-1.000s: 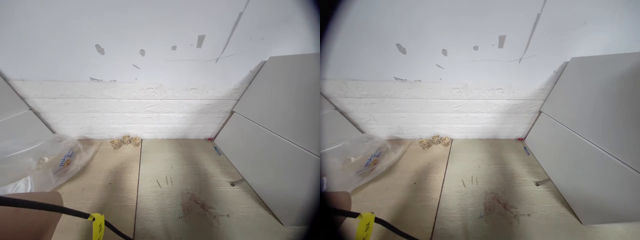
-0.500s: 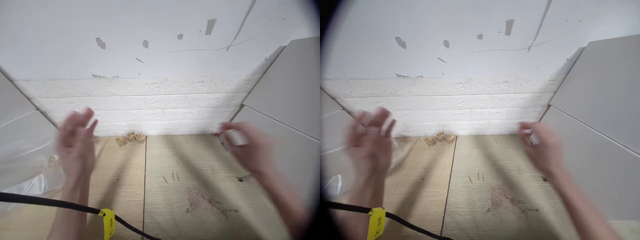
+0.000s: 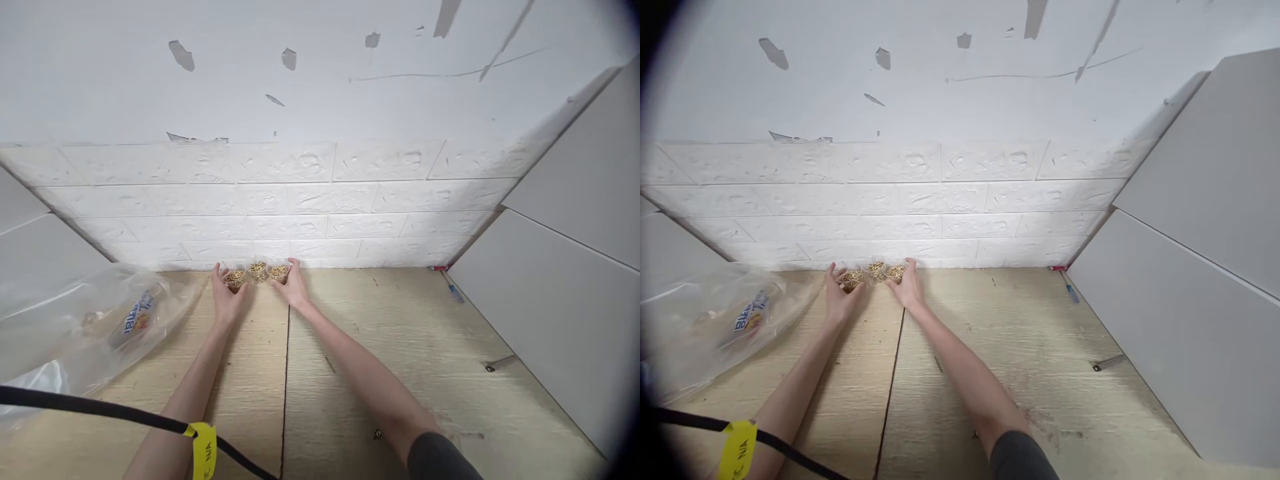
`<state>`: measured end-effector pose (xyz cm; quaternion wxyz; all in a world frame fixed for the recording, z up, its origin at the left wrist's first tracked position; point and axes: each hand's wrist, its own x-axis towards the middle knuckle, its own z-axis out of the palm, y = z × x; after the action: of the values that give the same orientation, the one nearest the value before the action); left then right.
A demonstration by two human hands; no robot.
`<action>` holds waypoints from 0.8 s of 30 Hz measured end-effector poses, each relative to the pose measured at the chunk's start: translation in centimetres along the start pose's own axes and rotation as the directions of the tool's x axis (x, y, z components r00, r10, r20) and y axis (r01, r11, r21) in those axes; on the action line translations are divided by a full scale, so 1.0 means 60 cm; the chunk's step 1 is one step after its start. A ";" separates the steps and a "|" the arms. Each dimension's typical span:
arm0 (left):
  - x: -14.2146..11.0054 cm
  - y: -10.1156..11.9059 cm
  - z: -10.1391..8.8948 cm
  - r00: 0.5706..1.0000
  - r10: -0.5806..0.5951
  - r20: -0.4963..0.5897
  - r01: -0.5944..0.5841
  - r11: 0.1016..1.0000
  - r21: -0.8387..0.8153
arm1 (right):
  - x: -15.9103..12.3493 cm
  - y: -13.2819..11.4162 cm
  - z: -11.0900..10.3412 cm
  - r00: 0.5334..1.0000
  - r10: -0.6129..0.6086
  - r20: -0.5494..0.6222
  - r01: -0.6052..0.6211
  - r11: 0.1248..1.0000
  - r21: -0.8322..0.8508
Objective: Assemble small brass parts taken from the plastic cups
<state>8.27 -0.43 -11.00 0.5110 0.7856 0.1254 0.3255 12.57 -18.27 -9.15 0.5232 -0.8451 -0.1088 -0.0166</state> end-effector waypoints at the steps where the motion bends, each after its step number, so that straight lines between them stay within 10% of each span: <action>1: 0.002 -0.001 0.000 1.000 -0.022 -0.007 0.022 1.000 -0.009 | 0.001 0.001 -0.002 1.000 0.008 -0.010 -0.008 1.000 -0.003; 12: -0.062 0.032 -0.038 0.986 -0.031 0.166 0.048 0.994 -0.102 | -0.076 0.090 -0.217 0.992 0.070 -0.106 -0.061 0.995 0.080; 17: -0.100 0.075 0.037 0.903 0.026 0.428 0.070 0.976 -0.208 | -0.089 0.130 -0.291 0.973 0.131 -0.189 -0.119 0.990 0.070; 24: -0.113 0.102 0.174 0.840 0.136 0.526 -0.028 0.978 -0.208 | -0.080 0.146 -0.292 0.982 0.112 -0.151 -0.094 0.988 0.123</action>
<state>8.97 -14.31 -10.94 0.5847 0.7967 -0.0884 0.1247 11.13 -38.42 -9.63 0.5784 -0.8139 -0.0239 -0.0499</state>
